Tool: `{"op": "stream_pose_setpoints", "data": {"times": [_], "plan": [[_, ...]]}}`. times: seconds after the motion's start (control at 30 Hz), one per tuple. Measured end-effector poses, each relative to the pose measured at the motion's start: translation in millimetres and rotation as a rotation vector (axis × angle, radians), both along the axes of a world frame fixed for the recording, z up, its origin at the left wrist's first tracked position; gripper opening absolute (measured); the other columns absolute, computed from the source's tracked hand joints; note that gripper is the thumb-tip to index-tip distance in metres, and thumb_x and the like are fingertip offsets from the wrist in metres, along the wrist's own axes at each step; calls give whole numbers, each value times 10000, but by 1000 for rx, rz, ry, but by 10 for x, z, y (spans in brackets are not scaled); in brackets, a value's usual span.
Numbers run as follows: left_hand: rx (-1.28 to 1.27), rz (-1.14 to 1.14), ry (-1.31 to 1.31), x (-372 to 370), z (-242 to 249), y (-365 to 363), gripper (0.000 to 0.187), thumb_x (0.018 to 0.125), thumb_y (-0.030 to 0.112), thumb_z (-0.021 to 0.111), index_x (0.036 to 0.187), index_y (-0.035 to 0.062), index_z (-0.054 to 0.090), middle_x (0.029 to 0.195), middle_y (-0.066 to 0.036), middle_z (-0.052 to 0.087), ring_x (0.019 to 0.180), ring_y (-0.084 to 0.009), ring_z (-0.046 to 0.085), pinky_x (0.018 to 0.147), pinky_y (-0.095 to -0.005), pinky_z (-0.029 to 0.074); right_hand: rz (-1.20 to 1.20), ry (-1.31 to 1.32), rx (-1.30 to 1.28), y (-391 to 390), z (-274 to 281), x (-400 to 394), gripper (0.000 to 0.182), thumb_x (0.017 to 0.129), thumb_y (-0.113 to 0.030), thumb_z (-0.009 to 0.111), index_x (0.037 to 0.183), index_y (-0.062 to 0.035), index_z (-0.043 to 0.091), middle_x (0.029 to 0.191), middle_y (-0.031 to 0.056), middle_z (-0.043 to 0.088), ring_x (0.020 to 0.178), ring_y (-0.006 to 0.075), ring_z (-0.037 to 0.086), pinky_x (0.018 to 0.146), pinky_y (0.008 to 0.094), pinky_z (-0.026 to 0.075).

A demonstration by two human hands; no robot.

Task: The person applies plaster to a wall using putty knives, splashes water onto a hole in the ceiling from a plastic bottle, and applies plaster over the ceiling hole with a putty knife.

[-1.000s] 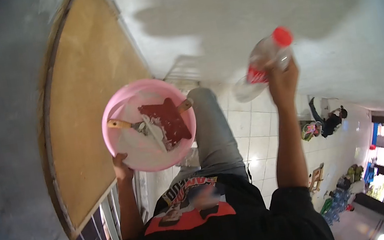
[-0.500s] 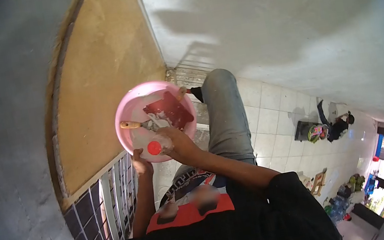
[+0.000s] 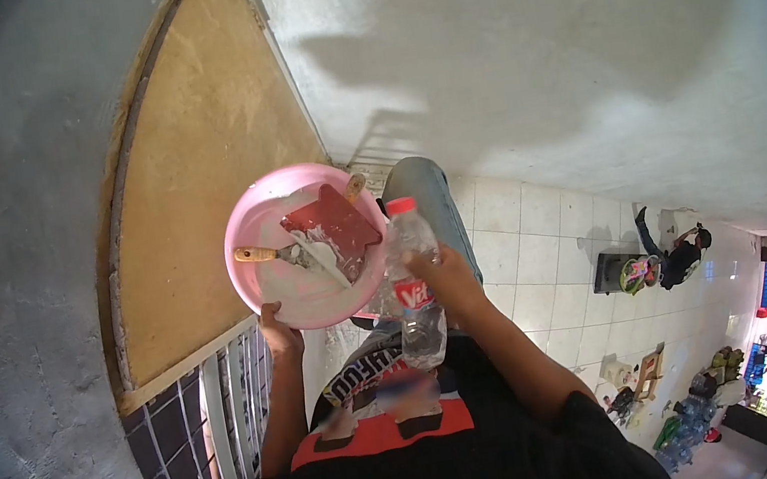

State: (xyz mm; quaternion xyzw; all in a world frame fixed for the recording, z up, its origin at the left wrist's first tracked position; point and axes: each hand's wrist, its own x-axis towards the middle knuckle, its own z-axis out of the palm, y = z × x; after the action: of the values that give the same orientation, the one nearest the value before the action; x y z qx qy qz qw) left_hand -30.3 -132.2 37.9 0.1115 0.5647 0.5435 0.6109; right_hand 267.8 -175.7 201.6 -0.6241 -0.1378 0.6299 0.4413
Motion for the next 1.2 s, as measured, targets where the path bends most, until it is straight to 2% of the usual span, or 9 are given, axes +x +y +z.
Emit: {"op": "stream_pose_setpoints", "data": {"times": [0.17, 0.33, 0.43, 0.53, 0.6, 0.67, 0.9, 1.03, 1.2], "plan": [[52, -40, 0, 27, 131, 97, 401, 723, 99, 557, 1110, 2, 523, 1016, -86, 534, 967, -233, 523, 897, -369, 442, -100, 242, -56, -348, -300, -138, 416, 934, -360, 644, 1183, -36, 564, 945, 58, 655, 797, 133, 646, 692, 319, 548], [71, -128, -46, -171, -187, 112, 428, 728, 132, 555, 1134, 1, 536, 1045, -86, 559, 980, -246, 568, 897, -391, 486, -71, -149, 0, -52, 62, 522, 379, 908, -350, 689, 1089, -23, 632, 872, 40, 669, 710, 115, 626, 645, 293, 522], [120, -191, -146, -183, -208, 154, 516, 730, 184, 558, 1199, -28, 532, 1118, -125, 584, 1025, -274, 593, 898, -407, 509, -54, -738, 108, 191, 959, 1400, 369, 883, -320, 707, 1022, 18, 661, 876, 83, 692, 741, 135, 645, 664, 316, 533], [92, -250, -181, -224, -199, 180, 583, 726, 216, 553, 1252, -33, 513, 1164, -148, 586, 1084, -306, 592, 934, -428, 504, 100, -1719, 18, 346, 1847, 2416, 588, 788, -533, 744, 955, 24, 656, 903, 207, 688, 779, 365, 660, 724, 442, 528], [71, -288, -159, -320, -408, 235, 636, 728, 226, 549, 1308, -27, 473, 1195, -153, 574, 1124, -330, 576, 959, -446, 496, 95, -1986, -211, 452, 2544, 2882, 630, 801, -588, 698, 1002, 6, 647, 974, 230, 665, 951, 404, 627, 808, 475, 512], [85, -294, -158, -436, -673, 309, 628, 721, 244, 546, 1291, -13, 483, 1178, -151, 572, 1128, -321, 565, 956, -450, 495, 2, -2194, -332, 480, 3330, 3068, 585, 837, -556, 677, 999, 4, 635, 974, 220, 665, 954, 386, 648, 826, 479, 522], [18, -245, -89, -276, -535, 400, 580, 710, 251, 563, 1232, 7, 499, 1156, -152, 557, 1110, -319, 537, 967, -464, 467, -236, -2492, -539, 241, 5490, 3307, 475, 856, -447, 700, 1091, -36, 664, 1059, 144, 690, 997, 327, 670, 851, 449, 544], [-120, -188, 28, -104, -321, 331, 513, 710, 273, 616, 1144, 15, 525, 1156, -156, 543, 1082, -330, 512, 1000, -483, 411, -287, -2534, -578, 121, 6081, 3211, 423, 862, -424, 701, 1086, -65, 681, 1058, 115, 695, 985, 309, 678, 833, 436, 553], [-44, -255, 57, 136, 227, 334, 560, 694, 281, 631, 1168, 17, 491, 1150, -168, 527, 1057, -338, 511, 970, -506, 425, -318, -2549, -548, 21, 6269, 3160, 441, 855, -456, 700, 1057, -63, 691, 993, 119, 699, 932, 296, 688, 817, 450, 549]]}}
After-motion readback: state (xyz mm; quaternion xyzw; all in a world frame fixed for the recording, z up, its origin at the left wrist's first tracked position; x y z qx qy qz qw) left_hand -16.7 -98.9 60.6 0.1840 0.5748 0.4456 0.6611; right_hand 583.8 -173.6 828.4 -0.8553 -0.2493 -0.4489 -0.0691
